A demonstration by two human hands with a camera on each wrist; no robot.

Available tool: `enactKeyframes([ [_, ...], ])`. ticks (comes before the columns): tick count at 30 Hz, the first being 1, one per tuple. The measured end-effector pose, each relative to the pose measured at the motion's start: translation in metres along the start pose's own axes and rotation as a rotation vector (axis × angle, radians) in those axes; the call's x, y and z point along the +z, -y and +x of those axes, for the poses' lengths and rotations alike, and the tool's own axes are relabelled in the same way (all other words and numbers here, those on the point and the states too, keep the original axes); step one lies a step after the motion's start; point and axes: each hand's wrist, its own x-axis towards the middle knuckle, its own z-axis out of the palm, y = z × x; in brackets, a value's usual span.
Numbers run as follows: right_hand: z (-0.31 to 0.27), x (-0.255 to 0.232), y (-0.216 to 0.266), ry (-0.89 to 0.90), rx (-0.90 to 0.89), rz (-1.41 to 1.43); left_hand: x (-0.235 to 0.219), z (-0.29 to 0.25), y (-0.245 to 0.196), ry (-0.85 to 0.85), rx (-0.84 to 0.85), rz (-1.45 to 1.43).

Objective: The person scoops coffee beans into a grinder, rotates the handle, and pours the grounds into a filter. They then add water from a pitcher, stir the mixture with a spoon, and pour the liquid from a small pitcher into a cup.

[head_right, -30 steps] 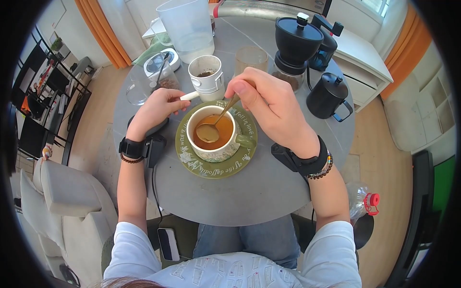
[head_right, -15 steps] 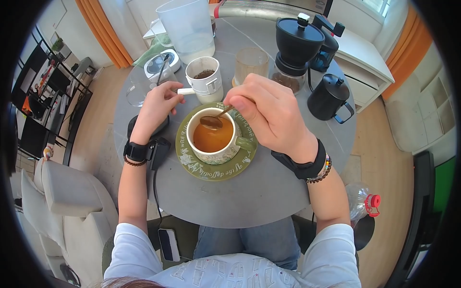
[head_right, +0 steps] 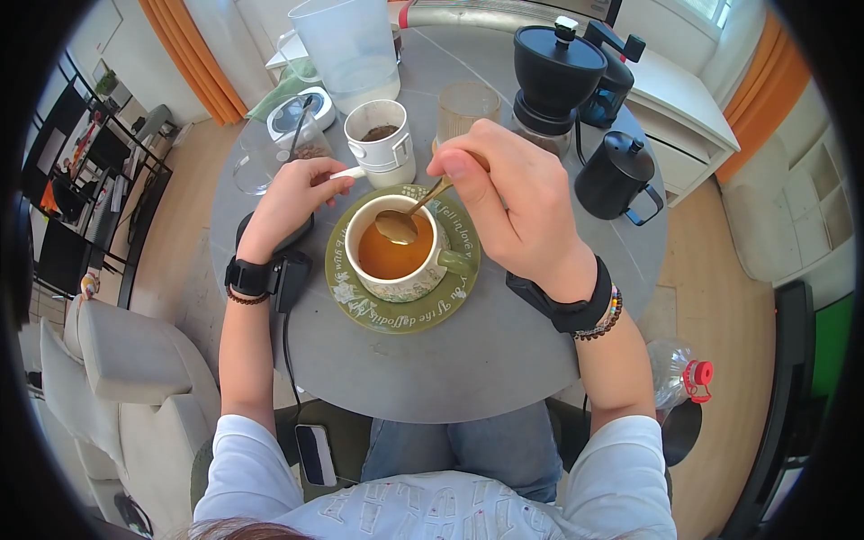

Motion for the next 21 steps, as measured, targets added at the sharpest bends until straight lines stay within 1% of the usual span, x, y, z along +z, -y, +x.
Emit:
enactKeyframes([
  [3,0.001,0.0,0.001,-0.009,0.018,0.008,-0.002,0.0,0.0,0.037,0.022,0.012],
  [6,0.002,0.0,-0.001,0.022,0.073,0.002,0.002,0.0,0.002,0.007,0.124,-0.062],
  [9,0.001,0.001,-0.003,0.069,0.107,0.005,0.002,-0.001,0.001,0.017,0.162,-0.041],
  [12,0.001,0.002,-0.003,0.08,0.122,0.017,0.001,-0.004,-0.005,0.067,0.094,-0.156],
  [15,0.001,0.002,-0.002,0.08,0.11,0.006,0.006,-0.003,-0.002,0.073,0.067,-0.262],
  [18,0.001,0.002,-0.004,0.094,0.108,-0.009,0.008,-0.004,-0.005,0.106,0.008,-0.247],
  [21,0.001,0.002,-0.004,0.095,0.09,-0.016,0.009,-0.005,-0.01,0.115,0.061,-0.032],
])
